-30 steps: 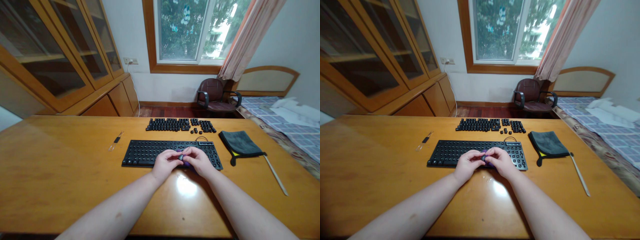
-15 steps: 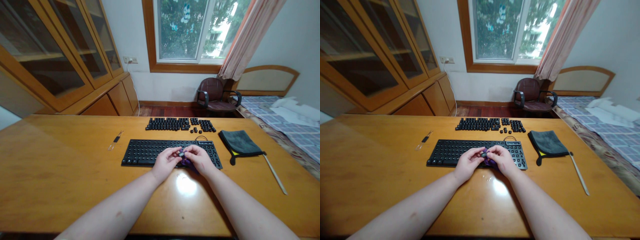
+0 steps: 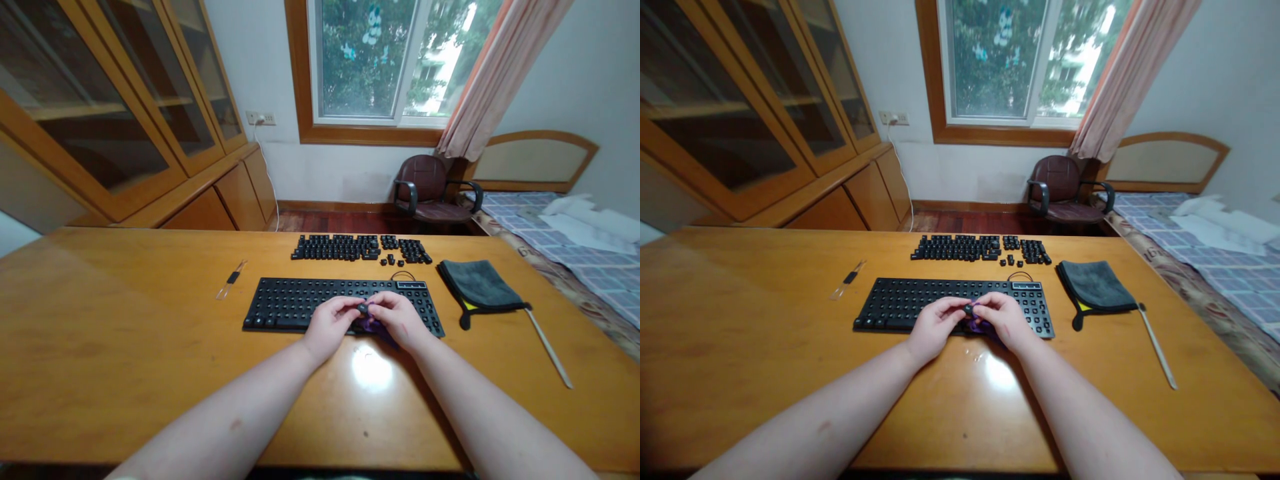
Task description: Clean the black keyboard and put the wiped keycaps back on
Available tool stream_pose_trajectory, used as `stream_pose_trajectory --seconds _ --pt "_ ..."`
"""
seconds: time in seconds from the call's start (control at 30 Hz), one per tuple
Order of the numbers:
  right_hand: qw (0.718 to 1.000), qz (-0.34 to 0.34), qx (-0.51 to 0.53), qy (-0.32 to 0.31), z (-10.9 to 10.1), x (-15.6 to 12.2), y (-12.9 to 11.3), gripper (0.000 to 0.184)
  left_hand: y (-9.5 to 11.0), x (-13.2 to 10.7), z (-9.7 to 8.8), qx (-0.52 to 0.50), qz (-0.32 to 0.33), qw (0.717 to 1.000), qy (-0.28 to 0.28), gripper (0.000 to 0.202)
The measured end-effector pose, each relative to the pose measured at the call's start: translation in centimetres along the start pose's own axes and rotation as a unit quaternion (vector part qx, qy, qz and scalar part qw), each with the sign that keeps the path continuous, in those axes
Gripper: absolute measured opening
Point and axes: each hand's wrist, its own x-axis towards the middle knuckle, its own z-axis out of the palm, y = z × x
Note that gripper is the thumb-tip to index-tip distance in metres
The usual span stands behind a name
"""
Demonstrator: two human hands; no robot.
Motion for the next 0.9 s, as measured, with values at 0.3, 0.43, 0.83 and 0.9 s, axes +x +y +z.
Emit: stream_pose_trajectory --seconds 0.3,0.43,0.83,0.9 --pt "0.998 -0.047 -0.002 0.051 0.07 0.23 0.19 0.019 -0.38 0.09 0.18 -0.021 -0.002 0.999 0.034 0.022" --pt "0.993 -0.106 -0.05 0.015 0.34 0.12 -0.02 0.016 -0.57 -0.05 0.23 0.027 0.013 0.999 0.022 0.022" --pt "1.0 -0.014 0.005 0.017 0.52 0.16 -0.1 0.027 -0.31 0.02 0.74 -0.069 -0.05 0.996 0.007 0.034" --pt "0.999 -0.031 0.013 -0.002 0.6 0.16 -0.08 0.025 -0.3 0.03 0.73 -0.086 -0.057 0.995 0.011 0.037"
